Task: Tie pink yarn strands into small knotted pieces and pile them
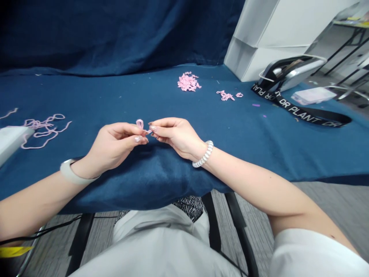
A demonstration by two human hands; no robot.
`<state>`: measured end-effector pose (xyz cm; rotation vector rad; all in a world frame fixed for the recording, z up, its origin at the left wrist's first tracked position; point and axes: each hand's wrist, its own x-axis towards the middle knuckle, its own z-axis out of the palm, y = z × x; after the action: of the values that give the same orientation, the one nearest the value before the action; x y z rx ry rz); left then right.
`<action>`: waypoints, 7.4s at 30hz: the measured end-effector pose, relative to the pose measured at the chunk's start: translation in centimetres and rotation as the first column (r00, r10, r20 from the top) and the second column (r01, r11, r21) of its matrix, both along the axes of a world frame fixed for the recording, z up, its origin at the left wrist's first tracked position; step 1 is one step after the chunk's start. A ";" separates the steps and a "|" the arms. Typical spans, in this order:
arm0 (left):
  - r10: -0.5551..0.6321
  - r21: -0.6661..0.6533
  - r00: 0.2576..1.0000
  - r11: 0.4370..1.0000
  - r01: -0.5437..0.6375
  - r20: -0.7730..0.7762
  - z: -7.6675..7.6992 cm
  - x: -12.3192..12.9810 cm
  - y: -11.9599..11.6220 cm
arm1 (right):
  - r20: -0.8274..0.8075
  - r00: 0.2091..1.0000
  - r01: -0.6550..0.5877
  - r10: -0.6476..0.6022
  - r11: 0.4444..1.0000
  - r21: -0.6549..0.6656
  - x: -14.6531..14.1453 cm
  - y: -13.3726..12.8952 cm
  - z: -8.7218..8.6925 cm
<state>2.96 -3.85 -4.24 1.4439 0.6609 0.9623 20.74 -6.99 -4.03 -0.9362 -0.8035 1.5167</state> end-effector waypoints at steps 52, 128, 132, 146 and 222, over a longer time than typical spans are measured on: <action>-0.327 -0.366 0.928 0.897 0.246 -0.177 1.2 0.1 -0.6 | 0.541 0.809 -0.097 -0.231 0.854 0.511 0.2 -1.1 0.7; -0.068 -0.215 0.980 0.976 0.027 -0.185 1.2 0.5 -0.7 | 0.868 0.441 -0.547 -0.228 0.699 0.461 2.2 -0.9 2.4; -0.145 -0.301 0.954 0.952 0.061 -0.263 1.4 0.5 -0.8 | 0.901 0.385 -0.612 -0.200 0.675 0.411 2.2 -1.0 2.5; -0.343 -0.490 0.851 0.863 0.118 -0.398 1.2 0.4 -0.5 | 0.963 0.225 -0.725 -0.146 0.635 0.266 1.7 -1.0 1.8; -0.193 0.006 0.919 0.978 0.207 -0.344 1.3 -0.4 1.2 | 0.670 0.738 -0.407 0.073 0.841 0.357 1.3 -0.2 0.5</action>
<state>2.53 -2.63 -2.93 1.7007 0.7303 0.5717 21.99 -7.23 -3.54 -0.9819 -1.7882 1.0988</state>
